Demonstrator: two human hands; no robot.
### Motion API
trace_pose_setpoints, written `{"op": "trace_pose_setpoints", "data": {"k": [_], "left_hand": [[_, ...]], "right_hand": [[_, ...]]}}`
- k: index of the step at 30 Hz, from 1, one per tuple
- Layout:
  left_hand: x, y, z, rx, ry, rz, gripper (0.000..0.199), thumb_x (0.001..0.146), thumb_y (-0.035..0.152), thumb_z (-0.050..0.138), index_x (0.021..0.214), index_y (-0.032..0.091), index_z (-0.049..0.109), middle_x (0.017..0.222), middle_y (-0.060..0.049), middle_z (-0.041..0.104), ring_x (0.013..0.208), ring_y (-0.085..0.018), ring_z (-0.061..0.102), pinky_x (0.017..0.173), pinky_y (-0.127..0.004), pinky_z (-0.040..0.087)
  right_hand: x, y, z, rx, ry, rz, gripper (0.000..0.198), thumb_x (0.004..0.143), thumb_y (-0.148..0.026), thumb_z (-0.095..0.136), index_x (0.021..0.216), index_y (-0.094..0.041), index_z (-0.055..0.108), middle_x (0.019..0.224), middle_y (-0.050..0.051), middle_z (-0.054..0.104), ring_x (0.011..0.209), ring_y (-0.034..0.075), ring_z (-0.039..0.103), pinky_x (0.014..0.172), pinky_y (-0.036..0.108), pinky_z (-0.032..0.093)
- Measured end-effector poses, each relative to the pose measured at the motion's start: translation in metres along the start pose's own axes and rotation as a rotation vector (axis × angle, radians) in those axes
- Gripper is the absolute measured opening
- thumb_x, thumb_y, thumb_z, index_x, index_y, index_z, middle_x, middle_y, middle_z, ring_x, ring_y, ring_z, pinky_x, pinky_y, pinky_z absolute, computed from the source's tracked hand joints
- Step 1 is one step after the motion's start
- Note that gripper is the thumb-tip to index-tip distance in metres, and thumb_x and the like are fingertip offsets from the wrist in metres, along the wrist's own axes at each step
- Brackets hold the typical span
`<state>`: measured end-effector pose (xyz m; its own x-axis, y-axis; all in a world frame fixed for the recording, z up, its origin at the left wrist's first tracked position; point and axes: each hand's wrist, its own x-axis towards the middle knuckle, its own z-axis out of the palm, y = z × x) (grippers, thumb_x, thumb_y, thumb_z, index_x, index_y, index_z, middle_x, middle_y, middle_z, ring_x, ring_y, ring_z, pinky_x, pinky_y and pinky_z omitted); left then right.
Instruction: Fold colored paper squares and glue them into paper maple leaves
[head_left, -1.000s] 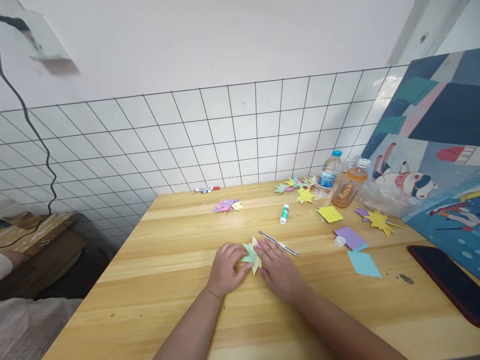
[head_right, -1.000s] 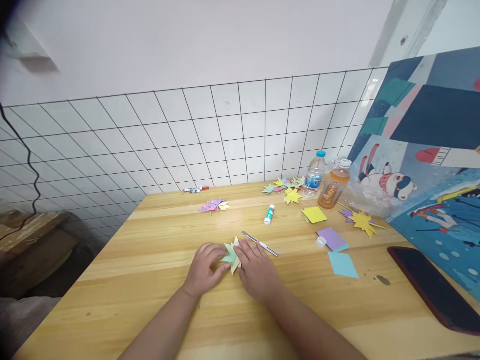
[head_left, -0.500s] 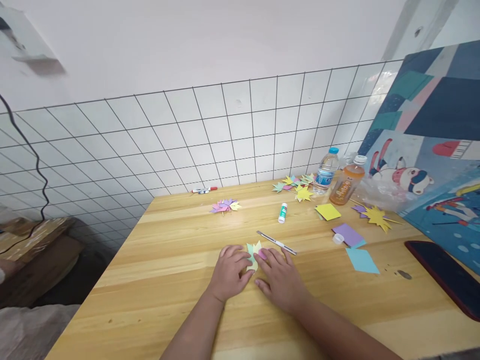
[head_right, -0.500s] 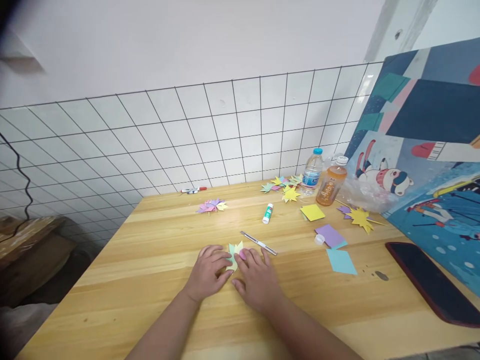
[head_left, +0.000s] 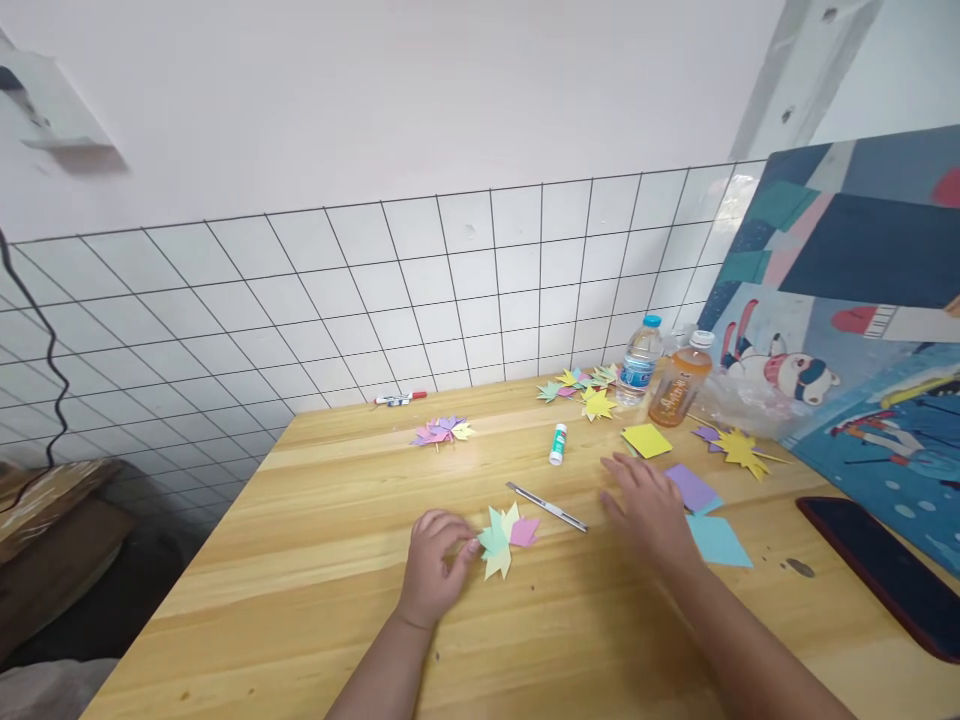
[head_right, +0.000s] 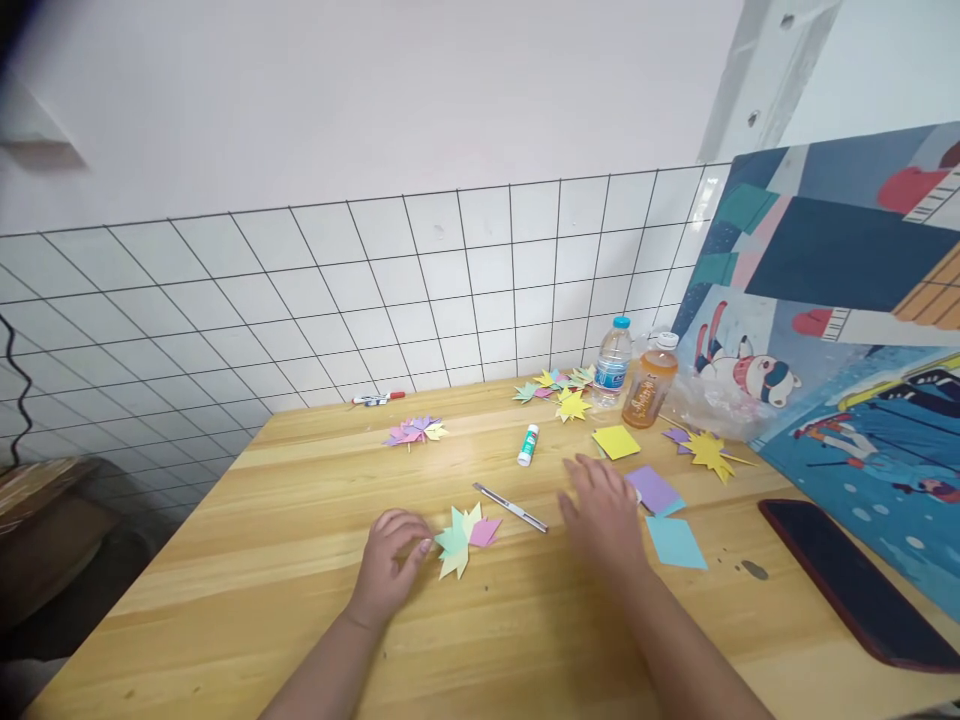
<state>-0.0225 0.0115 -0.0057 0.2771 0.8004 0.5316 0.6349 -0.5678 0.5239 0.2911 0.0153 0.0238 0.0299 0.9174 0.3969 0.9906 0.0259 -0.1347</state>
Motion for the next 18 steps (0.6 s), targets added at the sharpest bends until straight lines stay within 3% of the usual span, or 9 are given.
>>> {"op": "trace_pose_setpoints", "data": {"k": [6,9,14,18], "left_hand": [[-0.001,0.001,0.002,0.017,0.002,-0.024,0.021,0.084,0.031,0.050,0.071,0.021,0.063,0.074,-0.004,0.065,0.077,-0.020,0.056,0.074,-0.036,0.040],[-0.001,0.003,0.002,0.033,0.003,-0.021,0.022,0.084,0.031,0.049,0.070,0.021,0.063,0.075,-0.004,0.065,0.078,-0.020,0.055,0.074,-0.036,0.040],[-0.001,0.004,0.001,0.035,0.008,-0.016,0.024,0.085,0.031,0.047,0.070,0.021,0.062,0.075,-0.005,0.064,0.078,-0.020,0.055,0.075,-0.037,0.040],[-0.001,0.004,0.001,0.031,0.018,-0.002,0.025,0.085,0.031,0.047,0.069,0.020,0.062,0.074,-0.005,0.064,0.077,-0.019,0.055,0.074,-0.037,0.040]], "right_hand": [[0.051,0.057,0.000,-0.171,-0.057,0.154,0.041,0.082,-0.031,0.043,0.118,-0.014,0.054,0.121,0.013,0.057,0.112,0.029,0.045,0.091,0.042,0.034],[0.074,0.075,0.001,-0.225,-0.169,0.162,0.039,0.080,-0.035,0.045,0.110,-0.014,0.059,0.114,0.014,0.060,0.110,0.031,0.047,0.087,0.042,0.035],[0.085,0.085,0.008,-0.319,-0.341,0.129,0.034,0.079,-0.040,0.048,0.093,-0.015,0.066,0.099,0.017,0.065,0.101,0.031,0.055,0.082,0.043,0.033],[0.080,0.084,0.013,-0.328,-0.381,0.117,0.032,0.079,-0.039,0.048,0.087,-0.015,0.068,0.091,0.017,0.067,0.093,0.033,0.059,0.080,0.046,0.031]]}}
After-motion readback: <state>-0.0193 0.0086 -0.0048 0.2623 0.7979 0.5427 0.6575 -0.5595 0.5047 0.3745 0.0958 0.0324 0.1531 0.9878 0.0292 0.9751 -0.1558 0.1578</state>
